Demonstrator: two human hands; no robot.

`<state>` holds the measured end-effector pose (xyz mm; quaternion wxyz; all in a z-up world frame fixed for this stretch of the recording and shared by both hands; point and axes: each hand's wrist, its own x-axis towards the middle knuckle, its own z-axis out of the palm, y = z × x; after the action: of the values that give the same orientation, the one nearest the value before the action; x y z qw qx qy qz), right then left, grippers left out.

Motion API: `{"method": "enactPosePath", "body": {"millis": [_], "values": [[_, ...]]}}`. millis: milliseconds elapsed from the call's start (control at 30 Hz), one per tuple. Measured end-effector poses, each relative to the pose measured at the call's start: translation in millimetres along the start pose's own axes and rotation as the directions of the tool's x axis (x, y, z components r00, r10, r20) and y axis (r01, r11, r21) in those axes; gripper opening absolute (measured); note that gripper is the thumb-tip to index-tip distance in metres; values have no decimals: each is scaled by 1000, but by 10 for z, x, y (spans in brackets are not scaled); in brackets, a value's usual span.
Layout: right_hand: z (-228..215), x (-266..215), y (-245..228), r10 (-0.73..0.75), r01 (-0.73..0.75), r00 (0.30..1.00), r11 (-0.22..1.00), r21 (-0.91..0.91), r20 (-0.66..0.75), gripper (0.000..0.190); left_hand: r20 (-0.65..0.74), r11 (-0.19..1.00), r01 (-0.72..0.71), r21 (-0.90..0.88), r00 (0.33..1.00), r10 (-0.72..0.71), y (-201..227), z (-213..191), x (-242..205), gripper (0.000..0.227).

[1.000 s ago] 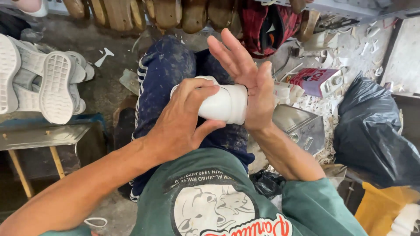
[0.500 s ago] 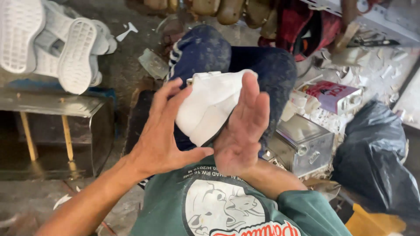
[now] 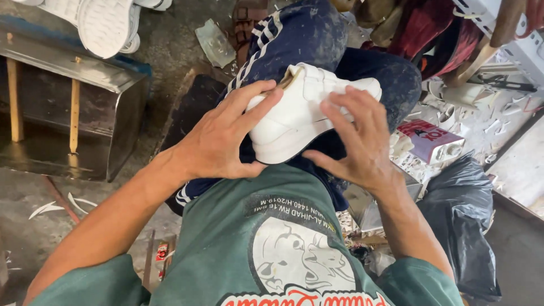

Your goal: Assembling a white shoe by pressing the upper onto the sole and using a hand tool to secure the bond.

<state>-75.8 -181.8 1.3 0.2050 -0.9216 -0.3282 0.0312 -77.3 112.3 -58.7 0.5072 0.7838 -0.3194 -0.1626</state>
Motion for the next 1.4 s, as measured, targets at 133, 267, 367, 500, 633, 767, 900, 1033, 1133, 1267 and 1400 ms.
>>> {"method": "enactPosePath", "body": {"millis": [133, 267, 367, 500, 633, 767, 900, 1033, 1133, 1267, 1400], "values": [[151, 33, -215, 6, -6, 999, 1000, 0, -51, 52, -14, 1000, -9, 24, 1000, 9, 13, -7, 21, 113], [295, -37, -174, 38, -36, 995, 999, 18, -87, 43, -5, 1000, 10, 4, 1000, -10, -4, -22, 16, 114], [268, 52, -183, 29, -23, 996, 998, 61, -87, 43, 11, 1000, 23, -11, 1000, -23, -10, -35, 32, 115], [206, 295, -173, 14, -23, 999, 968, 249, 40, 55, -7, 999, -38, 28, 999, 38, -51, -8, 29, 112], [176, 366, -143, -36, 5, 993, 966, 260, 113, 44, -42, 996, -65, 57, 997, 67, -78, 21, 14, 117], [189, 357, -166, 1, -12, 999, 977, 211, 53, 71, -86, 999, 21, 25, 996, -19, -11, 97, 45, 138], [-74, 201, 82, 75, -93, 977, 993, 77, 202, 94, -182, 972, -16, -233, 983, -28, -2, 35, 122, 98], [-469, -183, 395, 157, -153, 985, 987, -54, 77, 99, -212, 965, -70, -251, 977, 16, -59, 75, 185, 86], [-455, -366, 411, 277, -273, 960, 958, -86, 38, 89, -148, 982, -51, -183, 989, 23, -185, 162, 306, 92], [-293, -402, 284, 316, -318, 948, 945, -73, -37, 73, -137, 977, -20, -213, 991, -10, -148, 146, 316, 89], [-115, -277, 173, 201, -226, 969, 956, -185, -146, 47, -105, 975, -8, -223, 994, -15, -152, 125, 370, 92]]}}
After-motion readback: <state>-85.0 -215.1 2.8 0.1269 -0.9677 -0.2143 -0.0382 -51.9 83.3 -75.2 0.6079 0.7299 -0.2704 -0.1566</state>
